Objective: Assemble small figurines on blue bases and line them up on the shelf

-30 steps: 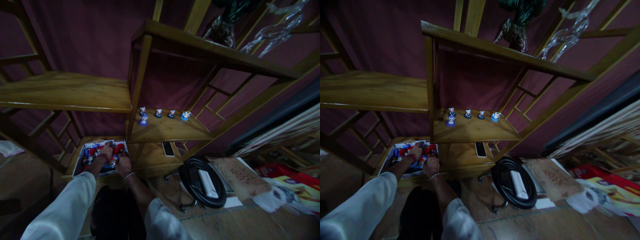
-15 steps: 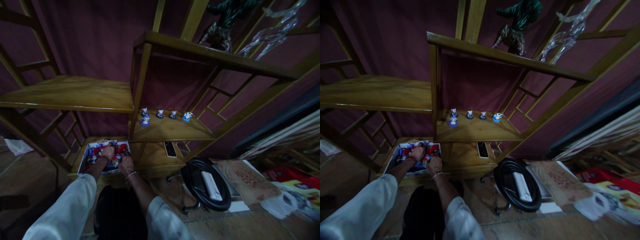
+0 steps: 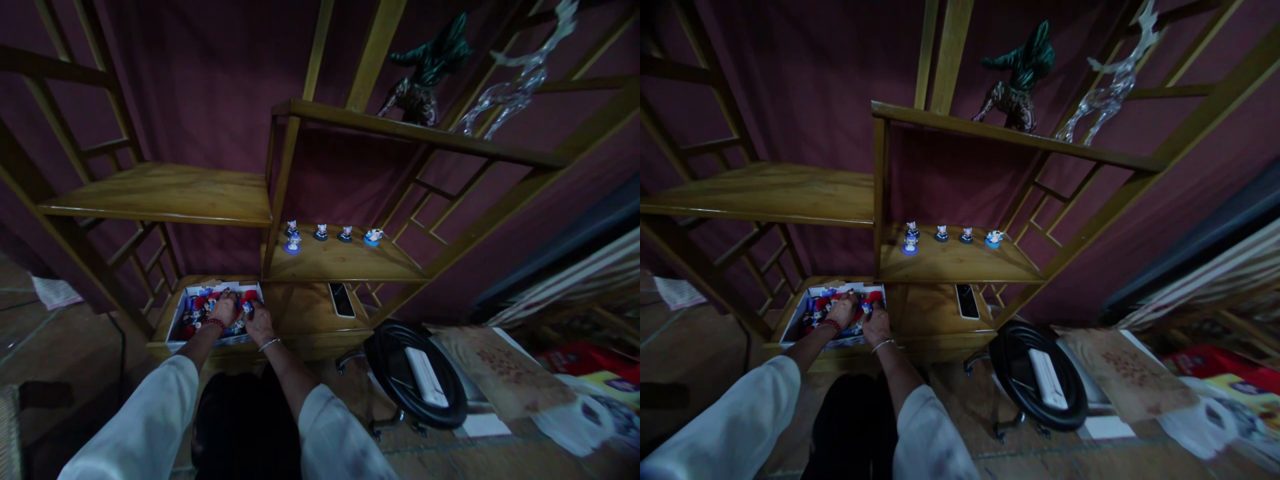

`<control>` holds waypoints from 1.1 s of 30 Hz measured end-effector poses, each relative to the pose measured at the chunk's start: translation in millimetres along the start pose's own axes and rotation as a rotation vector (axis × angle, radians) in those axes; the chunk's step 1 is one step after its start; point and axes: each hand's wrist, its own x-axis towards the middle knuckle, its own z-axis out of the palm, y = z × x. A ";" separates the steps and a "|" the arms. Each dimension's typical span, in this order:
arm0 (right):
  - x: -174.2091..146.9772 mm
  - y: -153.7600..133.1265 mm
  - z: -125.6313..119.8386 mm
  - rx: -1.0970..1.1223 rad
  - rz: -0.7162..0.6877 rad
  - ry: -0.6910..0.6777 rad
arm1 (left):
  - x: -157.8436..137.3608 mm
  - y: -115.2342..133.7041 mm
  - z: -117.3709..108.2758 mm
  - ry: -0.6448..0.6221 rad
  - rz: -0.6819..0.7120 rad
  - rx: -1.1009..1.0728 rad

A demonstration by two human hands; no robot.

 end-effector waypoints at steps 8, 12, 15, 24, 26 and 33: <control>-10.6 -2.4 -9.0 0.108 0.038 0.068 | -13.3 1.6 2.0 0.047 -0.031 0.002; -18.1 -3.3 -15.2 0.098 0.035 0.075 | -20.7 5.1 -0.7 0.009 -0.039 0.014; -22.7 -3.7 -19.3 0.098 0.026 0.084 | -27.6 10.4 -4.5 0.010 -0.041 0.008; -38.0 -10.6 -32.4 0.107 0.043 0.107 | -51.3 36.4 -20.3 0.040 -0.073 -0.050; -40.7 -11.5 -35.2 0.105 0.045 0.113 | -56.2 40.0 -22.3 0.047 -0.070 -0.081; -46.7 -7.2 -36.6 0.114 0.069 0.129 | -64.5 40.2 -15.8 0.062 -0.087 -0.235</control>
